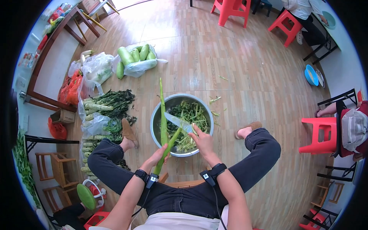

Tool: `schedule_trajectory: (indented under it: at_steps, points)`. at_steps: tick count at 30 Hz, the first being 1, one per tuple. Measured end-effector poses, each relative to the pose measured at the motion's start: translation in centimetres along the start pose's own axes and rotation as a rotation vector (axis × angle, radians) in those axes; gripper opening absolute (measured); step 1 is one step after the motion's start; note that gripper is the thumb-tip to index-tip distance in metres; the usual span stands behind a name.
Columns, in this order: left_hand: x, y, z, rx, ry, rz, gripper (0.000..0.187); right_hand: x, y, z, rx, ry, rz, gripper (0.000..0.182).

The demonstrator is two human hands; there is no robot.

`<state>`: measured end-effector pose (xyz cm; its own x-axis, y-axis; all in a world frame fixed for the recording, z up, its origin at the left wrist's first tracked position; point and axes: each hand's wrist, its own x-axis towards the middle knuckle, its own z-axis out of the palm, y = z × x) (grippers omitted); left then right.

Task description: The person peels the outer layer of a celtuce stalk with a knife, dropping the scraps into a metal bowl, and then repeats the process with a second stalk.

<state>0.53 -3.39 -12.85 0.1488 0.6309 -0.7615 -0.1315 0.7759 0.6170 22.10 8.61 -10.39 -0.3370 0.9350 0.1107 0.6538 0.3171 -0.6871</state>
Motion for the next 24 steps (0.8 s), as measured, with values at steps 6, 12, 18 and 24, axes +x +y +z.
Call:
schedule_trajectory:
  at_steps: [6, 12, 18, 24]
  points:
    - [0.1, -0.1, 0.0, 0.095, 0.047, 0.042, 0.058, 0.9, 2.0, -0.4, 0.237, -0.01, 0.203, 0.042]
    - [0.8, -0.6, 0.1, 0.113, 0.16, 0.065, 0.056, -0.5, -0.9, -0.9, 0.237, -0.107, 0.103, 0.044]
    - [0.6, -0.5, 0.0, 0.109, 0.211, 0.072, 0.058, -0.7, -0.5, 0.0, 0.069, -0.135, 0.155, 0.045]
    - [0.4, 0.0, 0.2, 0.146, 0.212, 0.075, 0.058, -0.4, 0.2, -0.4, 0.072, -0.124, 0.231, 0.046]
